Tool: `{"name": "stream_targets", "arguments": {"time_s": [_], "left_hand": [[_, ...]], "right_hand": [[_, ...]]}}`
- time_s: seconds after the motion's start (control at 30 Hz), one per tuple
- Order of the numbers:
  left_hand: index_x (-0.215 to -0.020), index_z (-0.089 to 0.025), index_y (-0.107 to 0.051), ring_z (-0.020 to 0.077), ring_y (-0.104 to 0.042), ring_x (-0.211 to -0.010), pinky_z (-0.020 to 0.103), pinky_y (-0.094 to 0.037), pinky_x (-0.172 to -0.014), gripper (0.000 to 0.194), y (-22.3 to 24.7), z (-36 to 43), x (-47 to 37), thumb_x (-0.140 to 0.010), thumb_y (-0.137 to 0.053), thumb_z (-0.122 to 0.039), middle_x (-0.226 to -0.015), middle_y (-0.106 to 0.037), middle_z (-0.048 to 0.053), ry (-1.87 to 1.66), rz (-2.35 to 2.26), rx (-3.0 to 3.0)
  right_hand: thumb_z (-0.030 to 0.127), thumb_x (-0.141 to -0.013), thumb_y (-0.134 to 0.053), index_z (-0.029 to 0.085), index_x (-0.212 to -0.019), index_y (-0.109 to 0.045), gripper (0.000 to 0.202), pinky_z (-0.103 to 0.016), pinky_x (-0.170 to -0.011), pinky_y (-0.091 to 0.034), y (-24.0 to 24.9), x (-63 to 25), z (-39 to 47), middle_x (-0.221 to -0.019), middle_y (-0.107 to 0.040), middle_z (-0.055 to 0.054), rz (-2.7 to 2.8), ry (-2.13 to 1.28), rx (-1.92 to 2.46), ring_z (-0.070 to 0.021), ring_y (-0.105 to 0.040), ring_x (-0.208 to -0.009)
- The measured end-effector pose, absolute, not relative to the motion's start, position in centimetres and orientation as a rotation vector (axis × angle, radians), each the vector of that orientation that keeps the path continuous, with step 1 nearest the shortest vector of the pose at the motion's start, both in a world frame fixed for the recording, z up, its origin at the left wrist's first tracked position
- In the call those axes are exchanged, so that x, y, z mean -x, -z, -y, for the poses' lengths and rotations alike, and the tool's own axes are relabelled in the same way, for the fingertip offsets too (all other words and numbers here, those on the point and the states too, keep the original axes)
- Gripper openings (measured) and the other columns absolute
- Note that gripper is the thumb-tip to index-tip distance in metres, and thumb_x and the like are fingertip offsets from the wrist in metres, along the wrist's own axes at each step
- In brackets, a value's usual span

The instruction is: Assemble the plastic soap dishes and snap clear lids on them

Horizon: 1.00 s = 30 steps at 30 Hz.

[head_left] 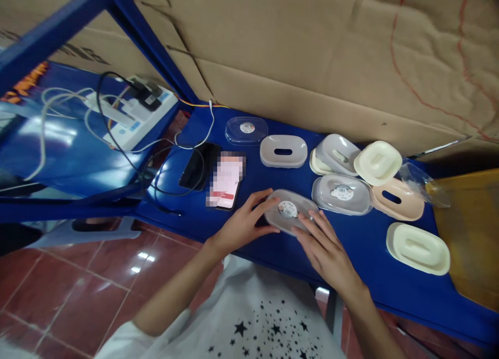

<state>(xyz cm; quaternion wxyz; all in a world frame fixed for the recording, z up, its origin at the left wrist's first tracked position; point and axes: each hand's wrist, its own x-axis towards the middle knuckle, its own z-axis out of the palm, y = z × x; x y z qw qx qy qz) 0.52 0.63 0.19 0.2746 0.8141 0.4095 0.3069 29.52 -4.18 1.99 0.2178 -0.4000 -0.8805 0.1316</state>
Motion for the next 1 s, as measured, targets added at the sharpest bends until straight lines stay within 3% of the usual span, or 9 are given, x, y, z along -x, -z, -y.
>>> {"name": "stream_targets", "arguments": {"time_s": [0.17,0.27,0.37,0.47,0.63,0.73,0.83,1.0], "left_hand": [[-0.165,-0.038,-0.040,0.0356,-0.057,-0.150,0.058,-0.058,-0.118,0.085,-0.8,-0.8,-0.5,-0.093,-0.086,-0.038,-0.170,-0.042,0.015,-0.739,-1.090,-2.172],[-0.160,-0.034,-0.044,0.0365,-0.050,-0.156,0.058,-0.057,-0.119,0.078,-1.6,-0.9,-0.4,-0.094,-0.086,-0.039,-0.175,-0.035,0.016,-0.730,-1.072,-2.193],[-0.153,-0.030,-0.047,0.0362,-0.049,-0.157,0.059,-0.056,-0.120,0.072,-2.1,-0.5,-0.3,-0.093,-0.086,-0.038,-0.172,-0.041,0.017,-0.727,-1.051,-2.196],[-0.147,-0.027,-0.049,0.0368,-0.056,-0.150,0.061,-0.057,-0.117,0.069,-2.2,0.5,-0.1,-0.090,-0.088,-0.035,-0.166,-0.047,0.018,-0.712,-1.085,-2.184],[-0.147,-0.028,-0.050,0.0388,-0.058,-0.147,0.063,-0.060,-0.112,0.067,-2.4,2.3,0.7,-0.091,-0.087,-0.032,-0.161,-0.051,0.018,-0.702,-1.190,-2.173],[-0.149,-0.029,-0.052,0.0390,-0.058,-0.146,0.062,-0.062,-0.110,0.061,-2.6,2.8,1.5,-0.096,-0.082,-0.030,-0.163,-0.048,0.019,-0.713,-1.266,-2.217],[-0.149,-0.024,-0.053,0.0411,-0.056,-0.147,0.063,-0.060,-0.111,0.057,-2.8,2.8,2.0,-0.099,-0.079,-0.030,-0.164,-0.046,0.022,-0.736,-1.327,-2.302],[-0.150,-0.025,-0.050,0.0429,-0.052,-0.149,0.065,-0.056,-0.115,0.055,-3.6,1.3,1.6,-0.102,-0.075,-0.030,-0.167,-0.040,0.023,-0.692,-1.437,-2.398]], "right_hand": [[0.011,-0.106,-0.059,0.032,-0.156,-0.058,0.053,-0.063,-0.130,-0.044,-2.1,-29.1,4.0,-0.161,-0.060,-0.004,2.399,-0.382,1.115,-0.0279,-0.046,-0.159],[0.021,-0.107,-0.063,0.030,-0.147,-0.065,0.040,-0.062,-0.127,-0.048,-3.3,-29.0,3.6,-0.156,-0.065,-0.005,2.404,-0.420,1.119,-0.0284,-0.050,-0.156],[0.029,-0.109,-0.063,0.028,-0.145,-0.065,0.036,-0.054,-0.120,-0.055,-5.3,-29.1,2.2,-0.148,-0.070,-0.006,2.428,-0.506,1.085,-0.0264,-0.060,-0.147],[0.026,-0.112,-0.056,0.027,-0.147,-0.063,0.036,-0.048,-0.114,-0.057,-7.0,-28.5,-1.1,-0.144,-0.073,-0.006,2.441,-0.446,1.088,-0.0238,-0.067,-0.136],[0.025,-0.112,-0.050,0.017,-0.154,-0.059,0.044,-0.059,-0.118,-0.048,-6.7,-24.8,-8.5,-0.157,-0.063,-0.016,2.559,-0.111,1.256,-0.0349,-0.059,-0.146],[0.018,-0.111,-0.047,0.009,-0.146,-0.064,0.040,-0.060,-0.115,-0.046,-5.4,-22.6,-11.7,-0.143,-0.070,-0.022,2.627,-0.016,1.321,-0.0376,-0.064,-0.136],[0.018,-0.113,-0.045,0.011,-0.135,-0.072,0.036,-0.055,-0.110,-0.049,-5.1,-21.9,-13.0,-0.125,-0.079,-0.017,2.629,-0.009,1.369,-0.0332,-0.071,-0.120],[0.031,-0.112,-0.058,0.017,-0.134,-0.072,0.030,-0.046,-0.103,-0.053,-8.4,-24.8,-9.6,-0.127,-0.080,-0.012,2.306,0.023,1.305,-0.0294,-0.073,-0.117]]}}
